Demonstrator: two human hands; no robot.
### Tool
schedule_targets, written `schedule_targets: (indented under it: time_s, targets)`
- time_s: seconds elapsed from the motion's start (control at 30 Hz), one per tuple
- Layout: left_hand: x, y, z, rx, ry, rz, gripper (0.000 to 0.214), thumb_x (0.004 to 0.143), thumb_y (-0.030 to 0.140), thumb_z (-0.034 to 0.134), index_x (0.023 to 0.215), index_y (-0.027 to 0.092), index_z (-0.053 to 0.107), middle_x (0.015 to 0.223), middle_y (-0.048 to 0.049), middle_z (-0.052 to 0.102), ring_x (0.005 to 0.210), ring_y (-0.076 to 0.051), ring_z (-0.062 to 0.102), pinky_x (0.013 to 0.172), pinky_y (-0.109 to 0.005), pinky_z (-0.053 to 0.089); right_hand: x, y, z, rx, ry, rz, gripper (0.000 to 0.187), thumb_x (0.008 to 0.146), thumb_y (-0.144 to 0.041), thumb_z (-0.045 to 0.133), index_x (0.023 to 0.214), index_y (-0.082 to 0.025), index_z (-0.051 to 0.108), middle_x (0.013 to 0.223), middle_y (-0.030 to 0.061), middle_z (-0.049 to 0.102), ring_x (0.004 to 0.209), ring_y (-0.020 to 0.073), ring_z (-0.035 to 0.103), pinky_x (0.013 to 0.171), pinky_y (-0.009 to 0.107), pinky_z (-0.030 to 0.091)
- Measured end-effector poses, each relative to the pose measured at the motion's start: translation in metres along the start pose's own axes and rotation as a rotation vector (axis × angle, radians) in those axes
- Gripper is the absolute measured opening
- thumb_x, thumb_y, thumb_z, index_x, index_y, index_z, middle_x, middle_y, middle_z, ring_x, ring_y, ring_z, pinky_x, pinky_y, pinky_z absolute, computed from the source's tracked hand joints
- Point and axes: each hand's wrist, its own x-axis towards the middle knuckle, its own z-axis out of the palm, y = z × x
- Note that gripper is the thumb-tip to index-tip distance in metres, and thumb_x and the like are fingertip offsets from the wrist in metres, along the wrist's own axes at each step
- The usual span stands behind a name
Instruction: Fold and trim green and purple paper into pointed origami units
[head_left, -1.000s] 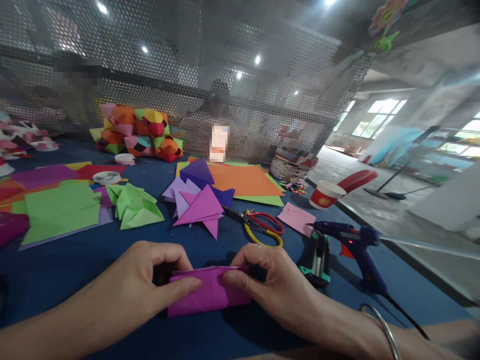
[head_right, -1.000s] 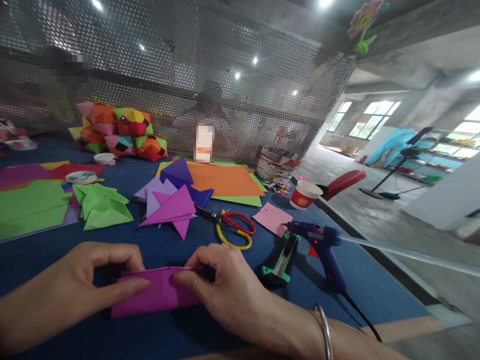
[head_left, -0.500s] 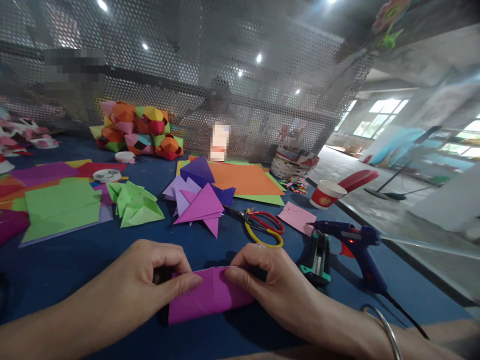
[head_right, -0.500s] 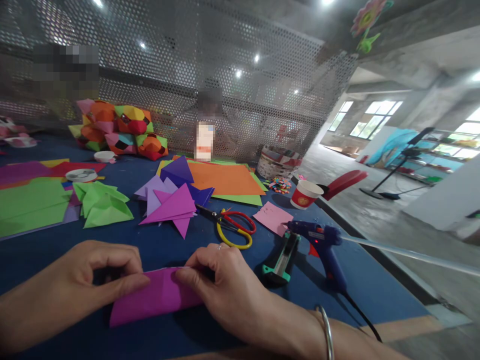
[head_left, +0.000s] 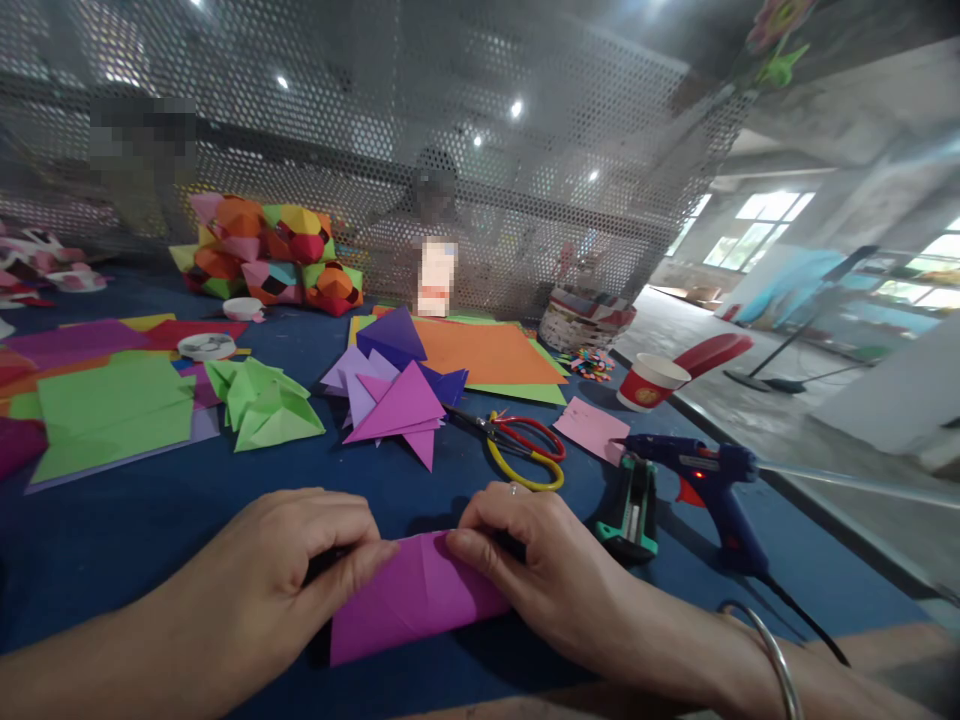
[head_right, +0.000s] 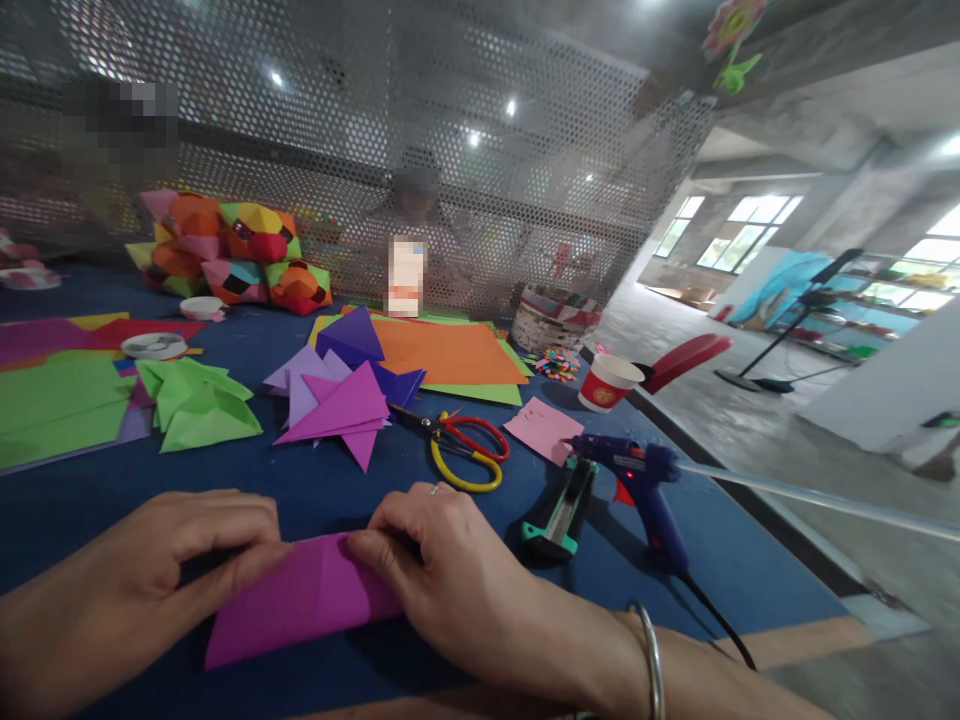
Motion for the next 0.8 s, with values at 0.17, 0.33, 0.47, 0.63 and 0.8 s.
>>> schedule_targets:
  time_s: [0.17, 0.33, 0.47, 0.63, 0.8]
  targets:
    - [-0.009, -0.008, 0.007, 0.177, 0.038, 0.144, 0.044, 0.115, 0.027, 0.049, 0.074, 0.025, 0.065, 0.067, 0.0048, 0.070, 0.061, -0.015, 0.066, 0.061, -0.031, 0.046, -0.002, 0.004, 0.002, -0.058, 0.004, -0.123, 0.036, 0.116, -0.021, 0.064, 0.080, -0.021, 0.060, 0.078, -0.0014, 0.062, 0.073, 0.0150, 0.053, 0.068, 0.028, 0.039]
    - [-0.011, -0.008, 0.012, 0.396, 0.004, 0.294, 0.043, 0.117, 0.019, 0.044, 0.082, 0.025, 0.068, 0.077, 0.0020, 0.075, 0.072, -0.021, 0.069, 0.071, -0.039, 0.048, -0.001, 0.011, 0.009, -0.160, 0.014, -0.278, 0.039, 0.112, -0.011, 0.061, 0.077, -0.023, 0.051, 0.076, -0.0019, 0.059, 0.076, 0.0163, 0.051, 0.073, 0.031, 0.038]
    - [-0.006, -0.010, 0.016, 0.538, 0.073, 0.406, 0.051, 0.116, 0.011, 0.037, 0.075, 0.025, 0.064, 0.072, 0.0002, 0.069, 0.067, -0.022, 0.064, 0.069, -0.043, 0.045, 0.002, 0.012, 0.014, -0.263, -0.002, -0.314, 0.039, 0.111, -0.009, 0.061, 0.077, -0.024, 0.050, 0.076, -0.0015, 0.059, 0.077, 0.0173, 0.051, 0.076, 0.032, 0.040]
    - [-0.007, -0.007, 0.011, 0.688, 0.190, 0.429, 0.048, 0.120, 0.019, 0.039, 0.085, 0.023, 0.071, 0.083, -0.0044, 0.076, 0.076, -0.027, 0.071, 0.075, -0.046, 0.053, 0.003, 0.010, 0.013, -0.306, -0.043, -0.305, 0.037, 0.108, -0.006, 0.063, 0.078, -0.024, 0.051, 0.080, 0.0000, 0.063, 0.080, 0.0181, 0.054, 0.076, 0.032, 0.041]
    - [-0.026, 0.000, 0.023, 0.420, 0.211, 0.575, 0.035, 0.116, 0.014, 0.049, 0.116, 0.025, 0.082, 0.107, -0.0005, 0.091, 0.099, -0.019, 0.084, 0.109, -0.032, 0.065, 0.002, 0.007, 0.009, -0.305, -0.059, -0.283, 0.038, 0.110, -0.007, 0.064, 0.078, -0.024, 0.051, 0.081, 0.0002, 0.063, 0.080, 0.0182, 0.054, 0.077, 0.032, 0.042]
